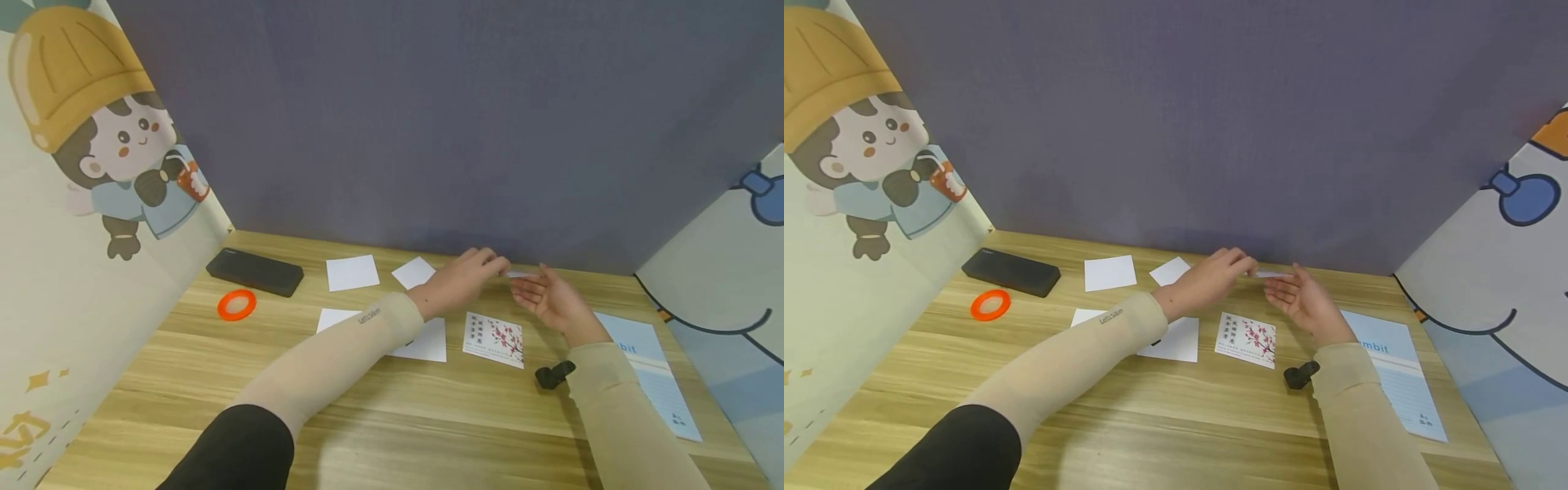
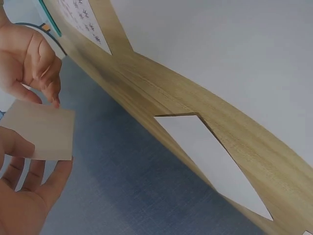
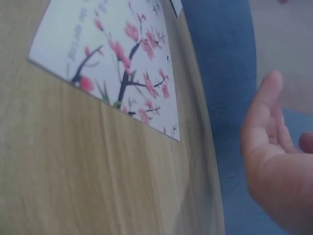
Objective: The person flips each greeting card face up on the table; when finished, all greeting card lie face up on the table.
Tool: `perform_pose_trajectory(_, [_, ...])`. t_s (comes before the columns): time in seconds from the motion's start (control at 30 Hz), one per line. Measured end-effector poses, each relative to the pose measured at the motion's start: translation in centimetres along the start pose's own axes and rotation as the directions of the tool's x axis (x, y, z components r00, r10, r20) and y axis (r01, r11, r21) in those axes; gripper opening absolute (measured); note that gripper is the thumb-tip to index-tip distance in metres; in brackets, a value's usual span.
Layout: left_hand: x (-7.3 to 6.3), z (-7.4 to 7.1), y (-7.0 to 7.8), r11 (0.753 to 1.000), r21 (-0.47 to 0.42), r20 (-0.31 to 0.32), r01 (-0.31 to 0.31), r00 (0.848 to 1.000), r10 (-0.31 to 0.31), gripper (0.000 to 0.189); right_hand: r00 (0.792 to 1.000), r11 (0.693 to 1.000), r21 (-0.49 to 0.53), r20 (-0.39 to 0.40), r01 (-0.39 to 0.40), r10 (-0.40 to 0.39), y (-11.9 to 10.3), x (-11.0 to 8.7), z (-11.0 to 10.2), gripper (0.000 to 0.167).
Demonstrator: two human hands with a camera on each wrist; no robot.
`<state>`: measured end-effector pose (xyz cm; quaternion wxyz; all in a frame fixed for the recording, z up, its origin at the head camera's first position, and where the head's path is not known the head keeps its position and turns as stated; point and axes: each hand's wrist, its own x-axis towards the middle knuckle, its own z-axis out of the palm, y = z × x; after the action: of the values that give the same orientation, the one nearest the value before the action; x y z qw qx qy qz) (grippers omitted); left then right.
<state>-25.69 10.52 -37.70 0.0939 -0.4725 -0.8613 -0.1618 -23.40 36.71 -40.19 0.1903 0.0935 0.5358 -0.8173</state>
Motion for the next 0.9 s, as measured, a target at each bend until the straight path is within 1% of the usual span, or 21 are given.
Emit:
perform_pose_trajectory(0.07, [0.0, 0.0, 0.0, 1.000, 0.016, 0.000, -0.017, 1.000, 0.017, 0.050, 1.000, 1.000, -0.009, 0.000, -0.001, 0.001, 0.0, 0.0, -0.1, 0.043])
perform_pose_trajectory(0.23, [-0.2, 0.1, 0.0, 0.999, 0.014, 0.021, -0.034, 0.999, 0.034, 0.046, 1.000, 1.000, -0.006, 0.005, 0.002, -0.002, 0.2, 0.2, -0.3, 0.026])
perform_pose_trajectory(0.37, [-0.3, 0.5, -0.1, 0.998, 0.022, 0.029, -0.059, 0.998, 0.058, 0.039, 1.000, 1.000, 0.006, 0.009, -0.002, 0.002, 0.3, 0.3, -0.5, 0.020])
perform_pose_trajectory(0.53, [-0.3, 0.8, -0.2, 0.997, 0.025, 0.037, -0.075, 0.997, 0.074, 0.031, 1.000, 1.000, -0.017, 0.001, -0.011, 0.011, 0.3, 0.3, -0.4, 0.022])
perform_pose_trajectory(0.7, [-0.3, 0.9, -0.3, 0.997, -0.007, 0.067, -0.074, 0.995, 0.074, 0.037, 1.000, 0.999, -0.053, 0.003, 0.004, -0.004, 0.3, 0.2, -0.4, 0.026])
perform_pose_trajectory(0.9, [-0.3, 1.2, -0.3, 0.998, 0.003, 0.109, -0.065, 0.992, 0.065, 0.042, 1.000, 0.996, -0.091, 0.010, 0.023, -0.023, 0.5, 0.2, -0.4, 0.030])
